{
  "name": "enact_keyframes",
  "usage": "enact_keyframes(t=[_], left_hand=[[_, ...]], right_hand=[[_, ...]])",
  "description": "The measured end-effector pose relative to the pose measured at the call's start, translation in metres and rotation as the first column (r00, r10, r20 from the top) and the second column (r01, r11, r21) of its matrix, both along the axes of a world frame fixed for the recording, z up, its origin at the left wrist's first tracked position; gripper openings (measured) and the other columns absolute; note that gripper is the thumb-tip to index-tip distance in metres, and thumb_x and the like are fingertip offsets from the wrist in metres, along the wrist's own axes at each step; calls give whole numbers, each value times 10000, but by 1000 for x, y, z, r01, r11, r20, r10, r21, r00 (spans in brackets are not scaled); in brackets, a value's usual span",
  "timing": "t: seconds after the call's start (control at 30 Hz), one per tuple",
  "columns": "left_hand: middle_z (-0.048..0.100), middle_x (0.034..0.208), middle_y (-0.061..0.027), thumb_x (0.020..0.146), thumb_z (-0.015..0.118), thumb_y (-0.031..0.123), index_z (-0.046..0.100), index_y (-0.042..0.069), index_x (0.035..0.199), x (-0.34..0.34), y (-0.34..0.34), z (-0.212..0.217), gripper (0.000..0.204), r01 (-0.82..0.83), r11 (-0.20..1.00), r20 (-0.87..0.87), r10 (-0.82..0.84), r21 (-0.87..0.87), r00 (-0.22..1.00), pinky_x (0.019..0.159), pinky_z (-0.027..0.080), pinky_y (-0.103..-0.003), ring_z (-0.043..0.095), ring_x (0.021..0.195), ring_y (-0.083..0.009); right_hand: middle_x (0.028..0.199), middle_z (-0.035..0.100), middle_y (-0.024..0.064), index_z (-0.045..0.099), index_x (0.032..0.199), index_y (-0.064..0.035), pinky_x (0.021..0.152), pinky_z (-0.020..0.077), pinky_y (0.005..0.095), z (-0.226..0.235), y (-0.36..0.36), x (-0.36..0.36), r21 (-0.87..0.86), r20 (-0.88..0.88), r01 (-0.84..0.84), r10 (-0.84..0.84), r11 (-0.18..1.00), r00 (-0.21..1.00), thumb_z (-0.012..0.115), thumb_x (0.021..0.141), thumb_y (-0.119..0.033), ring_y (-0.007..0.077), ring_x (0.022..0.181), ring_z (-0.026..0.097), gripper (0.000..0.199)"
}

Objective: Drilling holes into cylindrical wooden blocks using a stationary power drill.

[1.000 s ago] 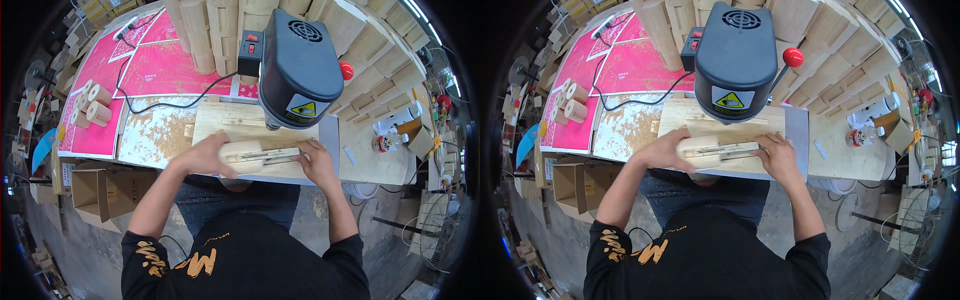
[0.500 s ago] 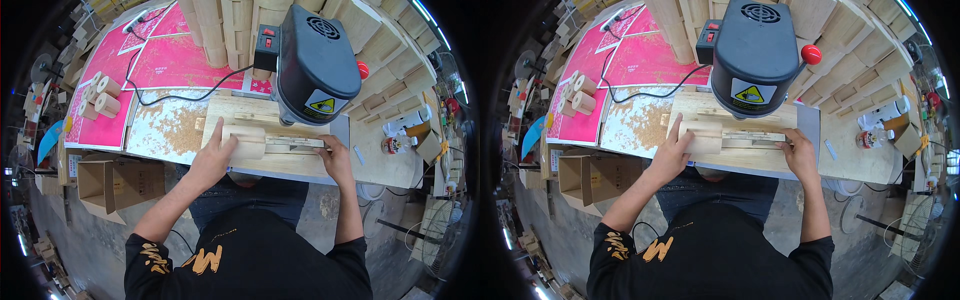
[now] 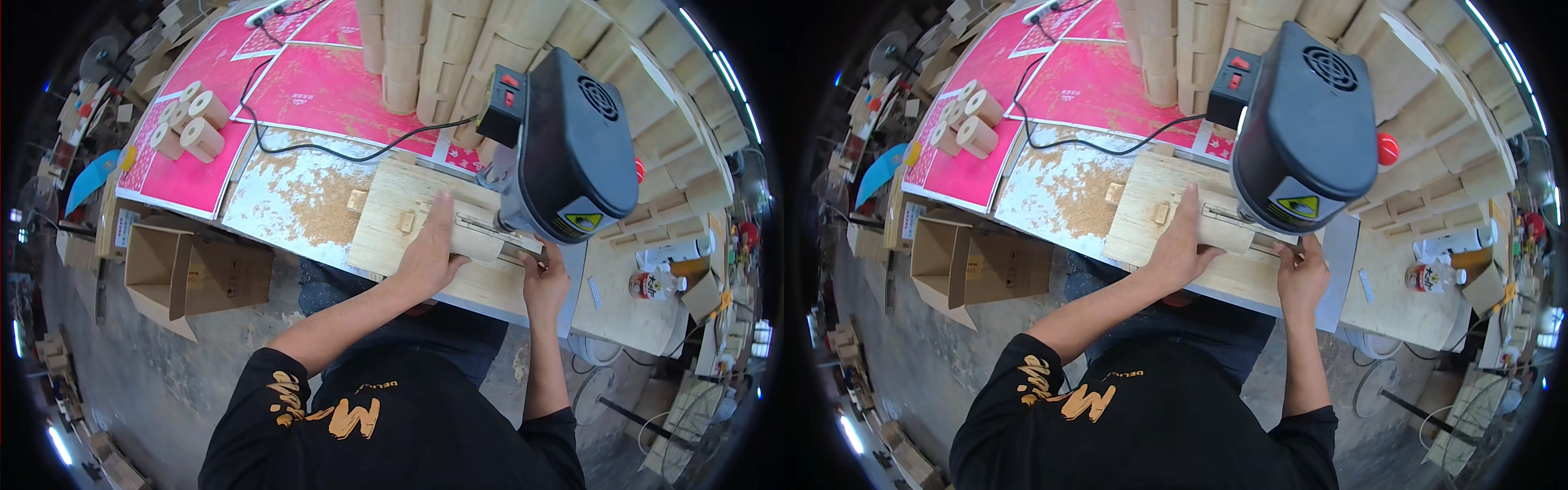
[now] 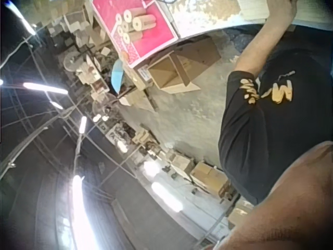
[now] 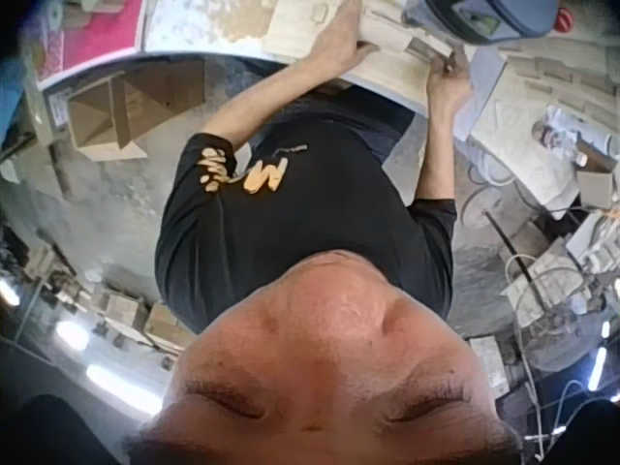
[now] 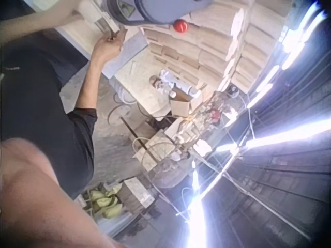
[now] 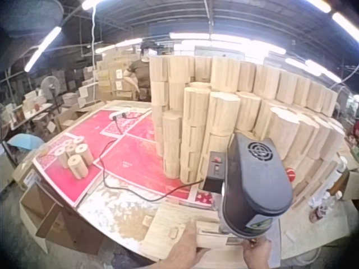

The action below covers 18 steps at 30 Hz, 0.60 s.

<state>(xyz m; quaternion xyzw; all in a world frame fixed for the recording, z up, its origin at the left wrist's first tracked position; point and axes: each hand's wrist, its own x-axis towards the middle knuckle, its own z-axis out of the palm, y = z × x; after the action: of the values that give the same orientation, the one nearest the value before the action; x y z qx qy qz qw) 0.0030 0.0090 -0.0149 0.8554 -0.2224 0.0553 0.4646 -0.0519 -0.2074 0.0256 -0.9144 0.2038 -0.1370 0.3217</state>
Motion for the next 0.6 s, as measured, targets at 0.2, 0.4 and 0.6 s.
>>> enact_keyframes(t=[0.2,0.4,0.6], left_hand=[[291,1548,-343,762,846,141,88,-78,1558,4,2,-3,1121,65,996,61,-68,53,996,1133,376,-441,382,1402,-477],[337,1522,-344,769,836,110,89,-59,1564,7,7,-3,1104,39,995,111,-49,88,993,1095,421,-446,436,1356,-487],[362,1500,-349,773,830,101,80,-56,1564,8,4,-2,1102,30,996,96,-37,79,995,1072,445,-446,468,1331,-480]], right_hand=[[975,700,178,651,1227,-55,721,550,362,-4,-8,1,-55,166,-191,197,980,966,764,844,-85,278,745,694,400],[1026,643,71,650,1148,20,916,428,324,134,-9,68,649,569,-353,-122,673,814,452,1055,-421,157,1040,564,492],[822,576,46,562,814,-51,809,415,350,113,-5,19,98,737,-563,321,821,595,407,1065,-276,213,787,523,371]])
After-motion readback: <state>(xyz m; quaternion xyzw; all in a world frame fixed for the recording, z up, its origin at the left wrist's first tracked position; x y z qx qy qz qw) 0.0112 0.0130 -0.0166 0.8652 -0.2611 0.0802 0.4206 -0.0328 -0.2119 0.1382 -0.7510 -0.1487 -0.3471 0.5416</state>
